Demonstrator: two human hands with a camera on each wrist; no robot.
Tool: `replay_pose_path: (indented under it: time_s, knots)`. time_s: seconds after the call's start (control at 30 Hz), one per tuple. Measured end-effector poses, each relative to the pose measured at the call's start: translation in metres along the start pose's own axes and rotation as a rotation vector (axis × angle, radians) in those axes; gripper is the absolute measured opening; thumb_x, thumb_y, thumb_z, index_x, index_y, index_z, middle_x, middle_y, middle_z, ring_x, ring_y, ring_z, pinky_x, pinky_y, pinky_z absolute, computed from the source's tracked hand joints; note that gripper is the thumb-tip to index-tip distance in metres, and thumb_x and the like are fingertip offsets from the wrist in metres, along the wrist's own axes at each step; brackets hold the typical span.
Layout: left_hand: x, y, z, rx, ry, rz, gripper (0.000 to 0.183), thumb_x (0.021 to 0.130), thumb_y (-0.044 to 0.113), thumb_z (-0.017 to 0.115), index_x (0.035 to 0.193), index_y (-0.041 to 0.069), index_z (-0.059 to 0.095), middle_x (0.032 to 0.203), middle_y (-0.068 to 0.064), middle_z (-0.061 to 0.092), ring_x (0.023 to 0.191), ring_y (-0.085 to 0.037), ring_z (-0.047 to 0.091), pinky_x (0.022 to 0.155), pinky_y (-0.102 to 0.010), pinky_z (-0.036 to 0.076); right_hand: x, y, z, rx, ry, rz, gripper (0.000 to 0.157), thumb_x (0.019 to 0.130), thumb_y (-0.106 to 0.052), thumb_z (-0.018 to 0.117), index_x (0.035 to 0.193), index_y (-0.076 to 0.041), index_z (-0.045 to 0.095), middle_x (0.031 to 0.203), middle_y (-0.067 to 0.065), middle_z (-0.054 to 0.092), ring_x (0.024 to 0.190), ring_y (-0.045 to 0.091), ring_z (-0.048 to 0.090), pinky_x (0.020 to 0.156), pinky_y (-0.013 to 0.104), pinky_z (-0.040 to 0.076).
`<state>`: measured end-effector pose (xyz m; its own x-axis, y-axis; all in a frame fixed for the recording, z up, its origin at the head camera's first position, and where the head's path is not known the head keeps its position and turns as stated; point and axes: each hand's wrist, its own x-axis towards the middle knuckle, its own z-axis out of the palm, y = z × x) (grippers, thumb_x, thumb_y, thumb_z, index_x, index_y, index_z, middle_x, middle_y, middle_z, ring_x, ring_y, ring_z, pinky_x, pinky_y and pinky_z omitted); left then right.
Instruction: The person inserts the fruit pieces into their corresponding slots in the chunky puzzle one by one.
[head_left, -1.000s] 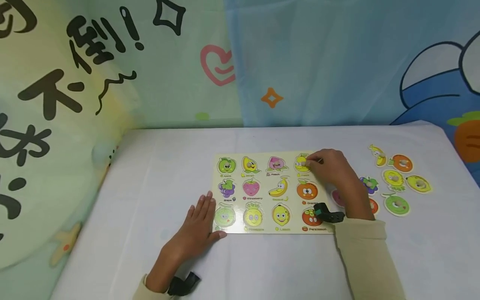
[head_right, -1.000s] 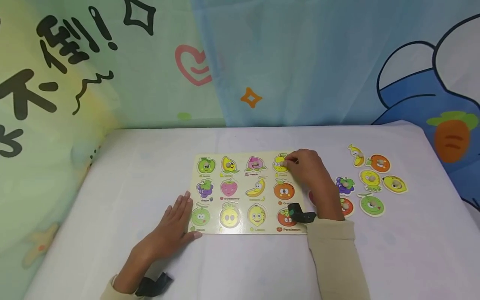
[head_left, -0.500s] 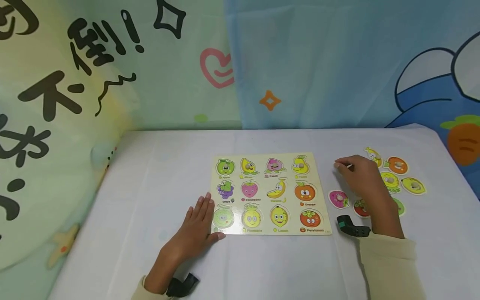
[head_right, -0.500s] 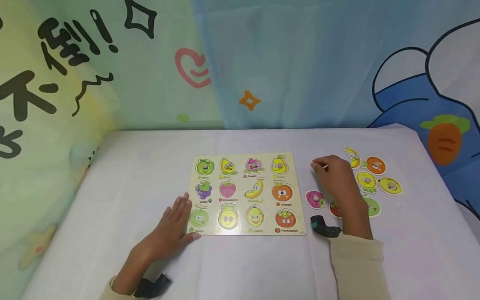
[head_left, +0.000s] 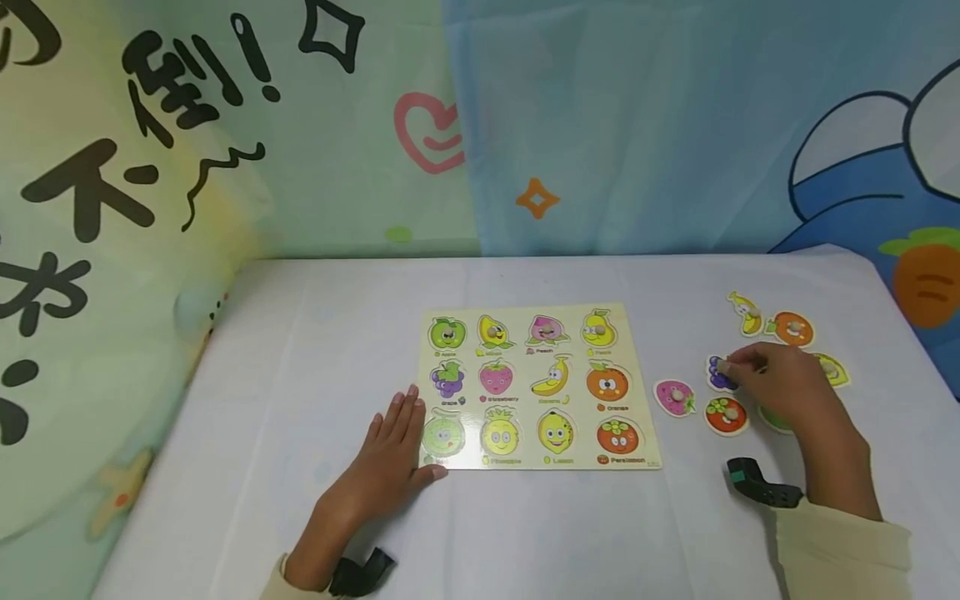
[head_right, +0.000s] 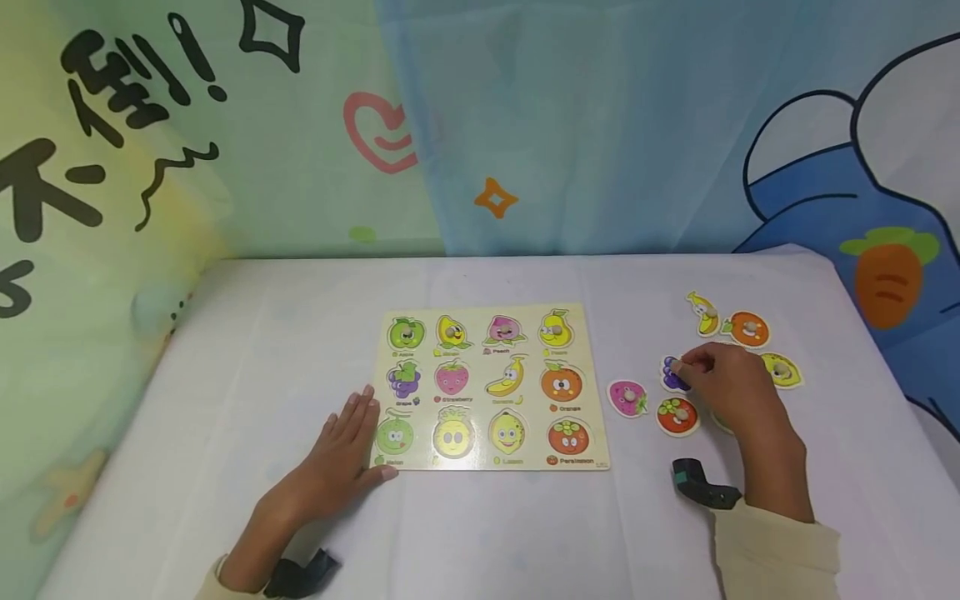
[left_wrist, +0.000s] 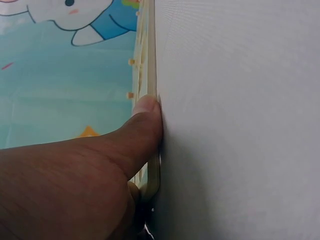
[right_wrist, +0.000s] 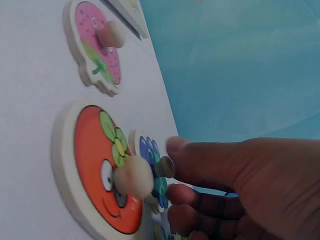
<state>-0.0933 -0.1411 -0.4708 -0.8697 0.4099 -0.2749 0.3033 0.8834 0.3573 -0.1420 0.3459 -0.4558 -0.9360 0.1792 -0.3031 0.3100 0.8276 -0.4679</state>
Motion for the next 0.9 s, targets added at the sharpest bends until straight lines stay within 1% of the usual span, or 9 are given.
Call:
replay_pose_path:
  time_s: [0.13, 0.3, 0.47, 0.53, 0.63, 0.73, 0.9]
  knots:
    - [0.000, -0.001, 0.000, 0.003, 0.005, -0.003, 0.093, 0.091, 0.050, 0.061, 0.155, 0.002, 0.013, 0.162, -0.011, 0.000, 0.147, -0.027, -0.004, 0.116, -0.051, 0.009, 0.000, 0.000, 0.004, -0.003, -0.011, -0.007, 0.038, 0.093, -0.023, 0.066, 0.112, 0.010, 0.060, 0.090, 0.018, 0.060, 0.082, 0.033, 0.052, 0.064, 0.040, 0.045]
    - [0.001, 0.000, 0.001, 0.002, 0.010, -0.001, 0.095, 0.090, 0.050, 0.063, 0.155, 0.003, 0.013, 0.162, -0.010, 0.000, 0.148, -0.026, -0.003, 0.116, -0.050, 0.009, -0.001, -0.006, 0.005, -0.009, 0.001, -0.018, 0.034, 0.093, -0.021, 0.067, 0.109, 0.008, 0.062, 0.093, 0.020, 0.062, 0.083, 0.033, 0.053, 0.062, 0.038, 0.045]
    - [0.001, 0.000, 0.001, -0.003, 0.007, -0.010, 0.095, 0.090, 0.051, 0.063, 0.155, 0.003, 0.013, 0.162, -0.010, 0.000, 0.147, -0.026, -0.004, 0.116, -0.050, 0.009, 0.000, -0.021, 0.008, 0.025, 0.036, -0.070, 0.036, 0.094, -0.026, 0.066, 0.113, 0.005, 0.064, 0.099, 0.021, 0.063, 0.086, 0.031, 0.051, 0.059, 0.033, 0.045]
    - [0.001, 0.000, 0.001, -0.006, 0.009, -0.011, 0.095, 0.090, 0.051, 0.063, 0.155, 0.003, 0.013, 0.162, -0.010, 0.000, 0.147, -0.025, -0.004, 0.116, -0.050, 0.009, 0.001, -0.028, 0.010, 0.042, 0.049, -0.096, 0.038, 0.094, -0.028, 0.065, 0.115, 0.004, 0.065, 0.101, 0.020, 0.063, 0.088, 0.031, 0.051, 0.060, 0.033, 0.045]
    - [0.002, 0.000, 0.002, -0.007, 0.008, -0.010, 0.094, 0.091, 0.051, 0.062, 0.155, 0.003, 0.013, 0.162, -0.010, -0.001, 0.147, -0.025, -0.004, 0.116, -0.049, 0.009, 0.001, -0.041, 0.016, 0.068, 0.059, -0.132, 0.039, 0.095, -0.031, 0.064, 0.117, 0.001, 0.066, 0.102, 0.019, 0.065, 0.090, 0.031, 0.052, 0.066, 0.037, 0.046]
    - [0.002, -0.001, 0.001, -0.015, 0.008, -0.006, 0.094, 0.091, 0.050, 0.062, 0.155, 0.002, 0.014, 0.162, -0.011, 0.000, 0.147, -0.027, -0.004, 0.116, -0.050, 0.009, 0.001, -0.054, 0.020, 0.098, 0.067, -0.171, 0.037, 0.096, -0.031, 0.063, 0.118, -0.002, 0.067, 0.104, 0.018, 0.065, 0.091, 0.030, 0.053, 0.071, 0.040, 0.045]
    - [0.000, -0.001, 0.000, -0.021, 0.003, -0.009, 0.094, 0.091, 0.049, 0.063, 0.155, 0.001, 0.014, 0.162, -0.012, 0.001, 0.147, -0.028, -0.003, 0.116, -0.051, 0.009, 0.002, -0.079, 0.023, 0.135, 0.098, -0.226, 0.031, 0.096, -0.028, 0.064, 0.115, -0.004, 0.069, 0.107, 0.017, 0.065, 0.089, 0.028, 0.052, 0.071, 0.039, 0.044]
